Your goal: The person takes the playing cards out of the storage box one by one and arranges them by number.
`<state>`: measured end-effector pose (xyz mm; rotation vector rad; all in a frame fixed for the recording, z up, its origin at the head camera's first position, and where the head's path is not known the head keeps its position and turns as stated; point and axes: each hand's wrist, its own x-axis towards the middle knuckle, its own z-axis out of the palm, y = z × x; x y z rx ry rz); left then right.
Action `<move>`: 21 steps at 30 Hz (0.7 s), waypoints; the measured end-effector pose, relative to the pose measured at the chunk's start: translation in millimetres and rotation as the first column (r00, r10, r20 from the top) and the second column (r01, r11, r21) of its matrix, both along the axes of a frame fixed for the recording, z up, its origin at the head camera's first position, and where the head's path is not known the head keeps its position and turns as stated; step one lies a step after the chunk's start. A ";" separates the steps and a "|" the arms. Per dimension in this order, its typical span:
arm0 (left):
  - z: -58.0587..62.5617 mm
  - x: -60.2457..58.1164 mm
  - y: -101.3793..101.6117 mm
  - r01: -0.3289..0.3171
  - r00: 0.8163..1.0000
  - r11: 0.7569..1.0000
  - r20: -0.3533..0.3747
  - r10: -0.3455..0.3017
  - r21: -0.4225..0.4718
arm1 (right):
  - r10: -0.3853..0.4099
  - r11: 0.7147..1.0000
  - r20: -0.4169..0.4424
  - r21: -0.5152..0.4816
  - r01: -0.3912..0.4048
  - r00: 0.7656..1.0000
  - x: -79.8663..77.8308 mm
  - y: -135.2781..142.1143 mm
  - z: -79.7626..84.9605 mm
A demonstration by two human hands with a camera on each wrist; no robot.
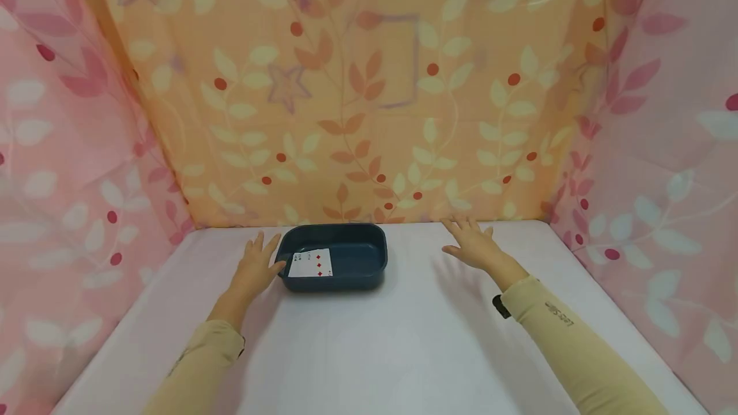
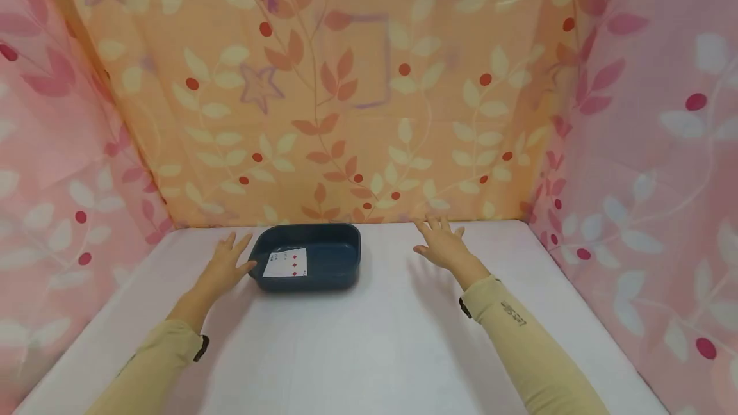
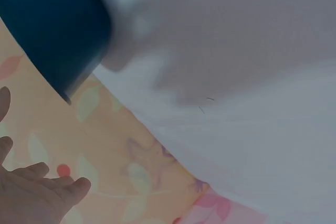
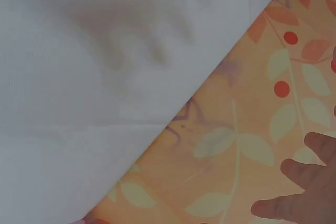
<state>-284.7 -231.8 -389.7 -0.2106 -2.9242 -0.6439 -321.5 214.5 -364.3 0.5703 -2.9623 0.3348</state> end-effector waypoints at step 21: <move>-37.6 -32.7 3.2 -0.159 0.987 0.860 0.094 0.129 0.486 | 0.110 0.966 -0.072 -0.227 -0.123 0.991 -12.1 -56.3 -18.5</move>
